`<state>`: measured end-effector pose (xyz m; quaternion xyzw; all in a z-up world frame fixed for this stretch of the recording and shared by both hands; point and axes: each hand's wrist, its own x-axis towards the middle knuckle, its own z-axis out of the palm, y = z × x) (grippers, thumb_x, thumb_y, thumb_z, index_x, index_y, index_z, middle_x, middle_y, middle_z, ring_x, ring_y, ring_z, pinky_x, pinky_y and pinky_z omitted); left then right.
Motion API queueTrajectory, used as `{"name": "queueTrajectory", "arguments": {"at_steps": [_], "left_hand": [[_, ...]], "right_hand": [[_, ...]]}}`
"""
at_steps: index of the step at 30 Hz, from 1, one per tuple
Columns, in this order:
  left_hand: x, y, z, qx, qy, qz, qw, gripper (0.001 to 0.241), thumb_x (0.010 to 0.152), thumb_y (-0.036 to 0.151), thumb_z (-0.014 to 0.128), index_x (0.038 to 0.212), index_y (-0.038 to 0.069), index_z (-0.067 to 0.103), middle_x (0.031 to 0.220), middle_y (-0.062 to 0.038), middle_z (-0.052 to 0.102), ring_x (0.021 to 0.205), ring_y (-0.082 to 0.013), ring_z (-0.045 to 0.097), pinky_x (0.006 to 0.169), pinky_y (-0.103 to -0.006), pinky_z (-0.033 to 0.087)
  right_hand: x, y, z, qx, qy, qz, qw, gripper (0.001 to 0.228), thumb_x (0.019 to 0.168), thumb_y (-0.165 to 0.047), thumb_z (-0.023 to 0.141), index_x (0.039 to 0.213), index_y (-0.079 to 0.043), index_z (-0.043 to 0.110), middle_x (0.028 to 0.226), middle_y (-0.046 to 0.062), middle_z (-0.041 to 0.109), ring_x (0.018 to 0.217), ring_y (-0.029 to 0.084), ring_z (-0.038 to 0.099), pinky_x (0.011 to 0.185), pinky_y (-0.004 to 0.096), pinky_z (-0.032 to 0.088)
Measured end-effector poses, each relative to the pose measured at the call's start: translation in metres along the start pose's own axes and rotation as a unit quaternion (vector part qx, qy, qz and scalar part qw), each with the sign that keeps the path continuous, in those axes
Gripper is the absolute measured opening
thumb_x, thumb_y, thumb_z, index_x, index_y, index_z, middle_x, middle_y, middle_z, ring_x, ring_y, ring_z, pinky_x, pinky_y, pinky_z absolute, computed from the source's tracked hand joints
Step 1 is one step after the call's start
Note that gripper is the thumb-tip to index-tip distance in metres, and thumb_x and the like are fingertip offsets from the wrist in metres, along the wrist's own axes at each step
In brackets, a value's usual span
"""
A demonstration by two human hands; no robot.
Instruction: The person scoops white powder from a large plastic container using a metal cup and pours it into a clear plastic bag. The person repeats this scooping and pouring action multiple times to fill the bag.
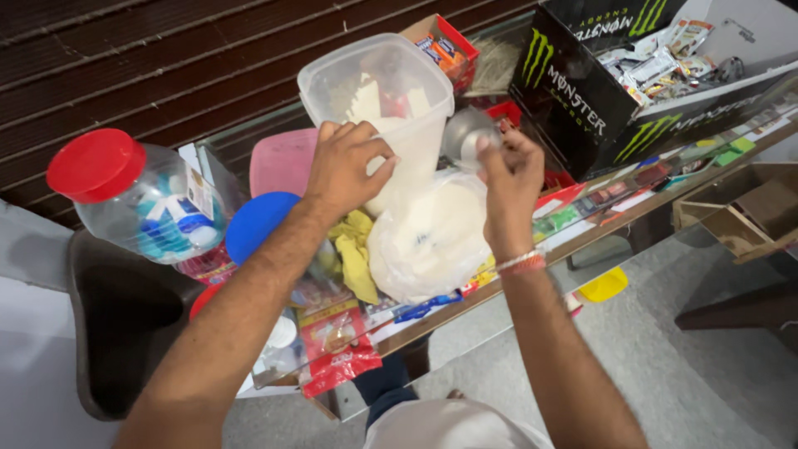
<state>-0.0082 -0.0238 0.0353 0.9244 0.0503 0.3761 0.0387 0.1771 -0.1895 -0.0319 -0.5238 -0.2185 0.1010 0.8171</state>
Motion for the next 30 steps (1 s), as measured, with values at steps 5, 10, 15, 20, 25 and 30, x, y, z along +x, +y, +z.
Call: {"name": "queueTrajectory", "arguments": {"at_steps": [5,10,15,20,25,30], "left_hand": [[-0.001,-0.002,0.002,0.002,0.0,0.001,1.0,0.01,0.089,0.024,0.08,0.087,0.016,0.073,0.095,-0.003,0.064,0.097,-0.0244,0.061,0.09,-0.0434,0.036],[-0.004,-0.003,0.003,0.004,0.0,0.004,1.0,0.011,0.091,0.023,0.079,0.089,0.014,0.074,0.097,-0.003,0.064,0.098,-0.0239,0.06,0.093,-0.0427,0.036],[-0.004,-0.004,0.004,0.004,-0.001,0.003,1.0,0.011,0.091,0.024,0.079,0.09,0.014,0.074,0.098,-0.004,0.065,0.098,-0.0237,0.06,0.093,-0.0418,0.036],[-0.004,-0.005,0.004,0.005,-0.006,-0.003,1.0,0.012,0.091,0.024,0.08,0.089,0.014,0.074,0.096,-0.003,0.064,0.098,-0.0233,0.061,0.093,-0.0418,0.036],[-0.005,-0.007,0.007,0.008,0.006,0.008,1.0,0.012,0.09,0.024,0.081,0.089,0.014,0.074,0.098,-0.003,0.065,0.097,-0.0236,0.061,0.093,-0.0419,0.036],[-0.005,-0.008,0.008,0.007,0.003,0.003,1.0,0.012,0.09,0.024,0.081,0.087,0.014,0.074,0.097,-0.003,0.065,0.096,-0.0232,0.061,0.092,-0.042,0.036]], "right_hand": [[-0.044,0.023,-0.033,-0.251,-0.095,-0.067,0.961,0.059,0.079,-0.019,0.086,0.128,-0.005,0.056,0.115,0.007,0.066,0.095,0.018,0.064,0.081,0.03,0.055],[-0.063,0.013,-0.038,-0.499,-0.163,-0.232,0.819,0.074,0.067,-0.013,0.089,0.131,-0.001,0.055,0.113,0.023,0.062,0.103,0.041,0.058,0.09,0.051,0.049],[-0.073,0.008,-0.025,-0.597,-0.178,-0.18,0.761,0.078,0.064,-0.017,0.087,0.134,-0.003,0.056,0.11,0.023,0.06,0.104,0.043,0.056,0.091,0.051,0.05],[-0.093,0.017,-0.011,-0.604,-0.208,-0.126,0.759,0.079,0.064,-0.024,0.087,0.133,-0.003,0.056,0.109,0.024,0.06,0.103,0.044,0.057,0.087,0.05,0.051],[-0.101,0.028,0.001,-0.605,-0.227,-0.096,0.757,0.082,0.063,-0.03,0.089,0.132,-0.001,0.055,0.11,0.026,0.059,0.1,0.045,0.058,0.087,0.05,0.051],[-0.101,0.034,0.012,-0.572,-0.248,-0.052,0.78,0.083,0.065,-0.035,0.09,0.132,-0.001,0.055,0.112,0.027,0.06,0.101,0.046,0.059,0.089,0.05,0.05]]}}
